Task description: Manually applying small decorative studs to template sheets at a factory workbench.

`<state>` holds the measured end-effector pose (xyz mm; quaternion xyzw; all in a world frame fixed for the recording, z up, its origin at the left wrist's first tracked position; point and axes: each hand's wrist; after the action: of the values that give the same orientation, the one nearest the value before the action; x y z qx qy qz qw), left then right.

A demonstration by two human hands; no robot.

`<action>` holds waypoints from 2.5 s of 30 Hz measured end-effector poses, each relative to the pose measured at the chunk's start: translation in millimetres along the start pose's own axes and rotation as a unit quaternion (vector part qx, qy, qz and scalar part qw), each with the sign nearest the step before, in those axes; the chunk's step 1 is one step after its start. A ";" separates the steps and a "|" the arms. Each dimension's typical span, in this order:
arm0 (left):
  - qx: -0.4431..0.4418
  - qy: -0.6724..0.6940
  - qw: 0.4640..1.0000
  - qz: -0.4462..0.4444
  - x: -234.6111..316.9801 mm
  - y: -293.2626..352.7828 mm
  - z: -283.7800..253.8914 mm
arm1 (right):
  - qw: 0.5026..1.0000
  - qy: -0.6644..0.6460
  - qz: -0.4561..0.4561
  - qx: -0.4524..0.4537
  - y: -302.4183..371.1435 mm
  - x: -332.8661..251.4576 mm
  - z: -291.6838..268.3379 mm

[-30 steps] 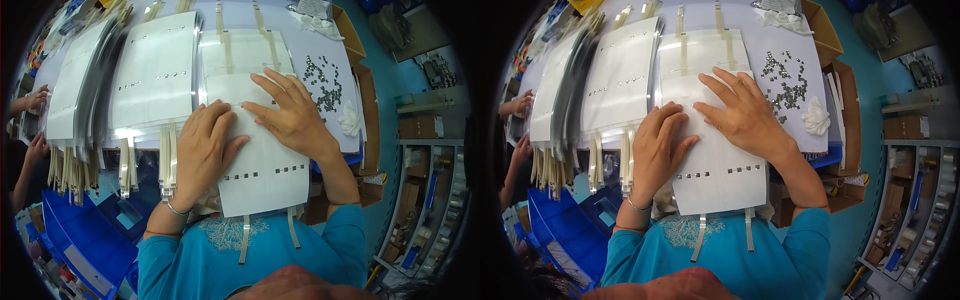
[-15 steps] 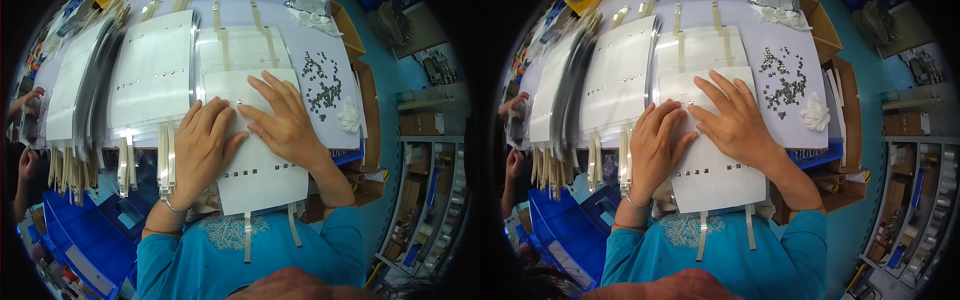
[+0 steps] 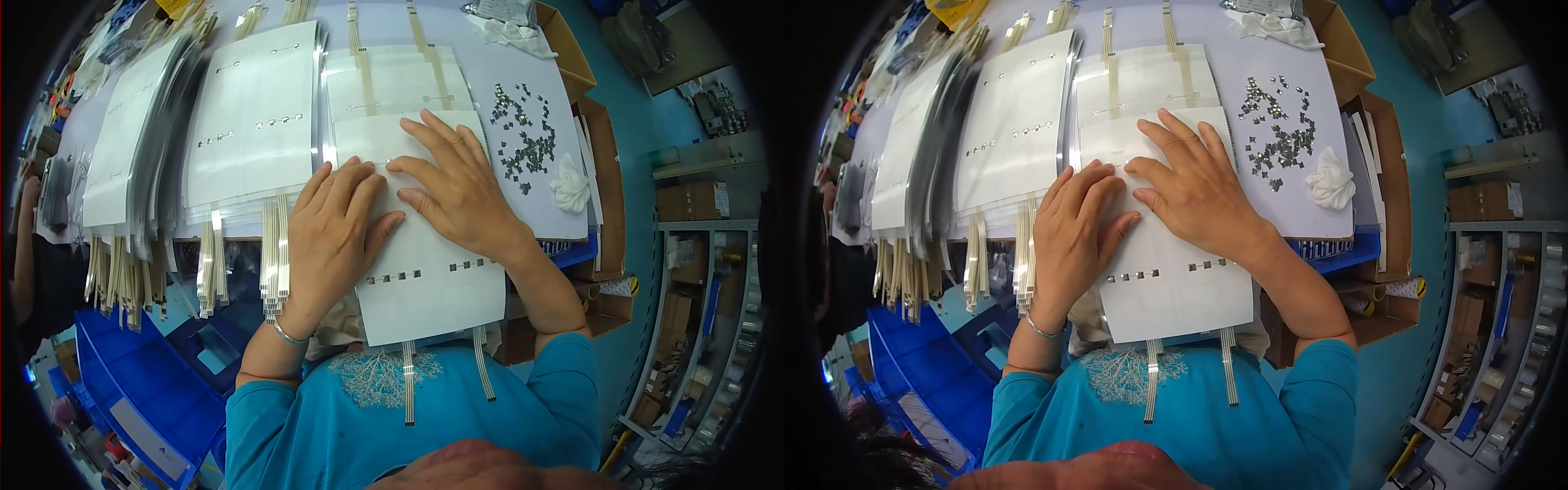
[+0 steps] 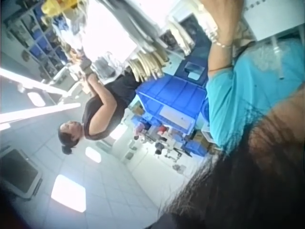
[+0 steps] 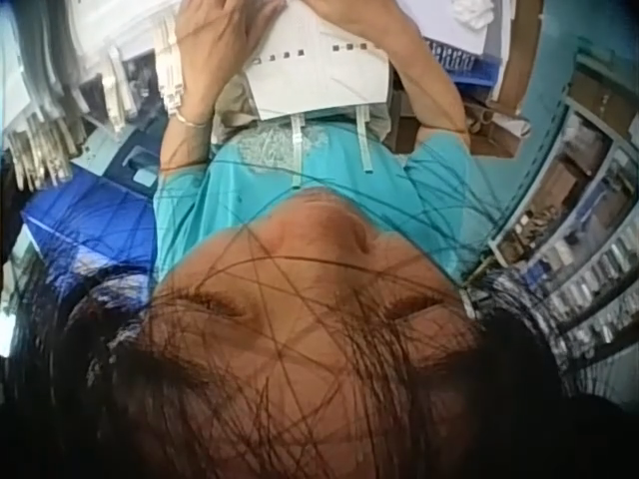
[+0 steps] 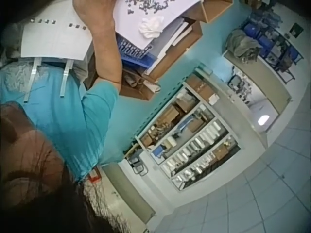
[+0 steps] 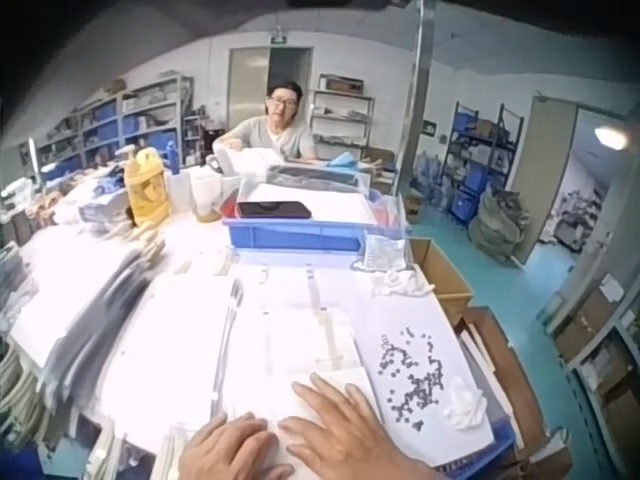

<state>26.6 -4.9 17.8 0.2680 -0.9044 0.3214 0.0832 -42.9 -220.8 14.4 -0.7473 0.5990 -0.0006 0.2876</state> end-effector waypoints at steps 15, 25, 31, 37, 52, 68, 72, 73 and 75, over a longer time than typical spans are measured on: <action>-0.048 -0.006 0.999 -0.002 1.4 -7.7 -2.1 | 0.950 0.027 0.209 0.232 73.8 3.3 -59.2; -0.047 -0.076 0.996 0.027 -0.4 -6.1 4.0 | 0.945 0.115 0.230 0.203 98.7 11.4 -58.6; -0.062 -0.070 0.996 -0.001 -1.3 -6.2 5.4 | 0.948 0.119 0.232 0.182 102.7 12.6 -64.2; -0.035 -0.087 0.996 0.002 0.3 -6.3 12.4 | 0.943 0.107 0.234 0.211 105.6 13.4 -61.4; -0.019 -0.014 1.000 -0.001 5.0 13.5 -13.8 | 0.931 0.173 0.243 0.213 114.7 5.6 -60.6; 0.021 0.010 0.999 -0.038 6.8 21.5 1.6 | 0.996 0.012 0.078 0.047 6.2 -38.3 -30.4; 0.029 0.005 0.999 -0.032 6.8 20.7 1.7 | 0.999 -0.012 0.041 -0.001 -13.5 -40.0 -7.0; 0.030 0.002 0.999 -0.030 6.8 21.2 1.1 | 0.999 -0.004 0.039 -0.010 -15.8 -40.9 -2.8; 0.038 -0.001 0.999 -0.032 5.8 22.4 3.7 | 0.999 0.007 0.034 -0.025 -16.7 -41.4 0.5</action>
<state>9.7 4.9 4.7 0.2999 -0.8827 0.3522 0.0823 -39.5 -181.5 35.3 -0.7334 0.6261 0.0190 0.2642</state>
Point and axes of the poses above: each hand's wrist, its own y-axis away from the middle knuckle, its own z-axis out of the palm, x = y × z, and after that the axes turned 4 degrees about x, right-handed
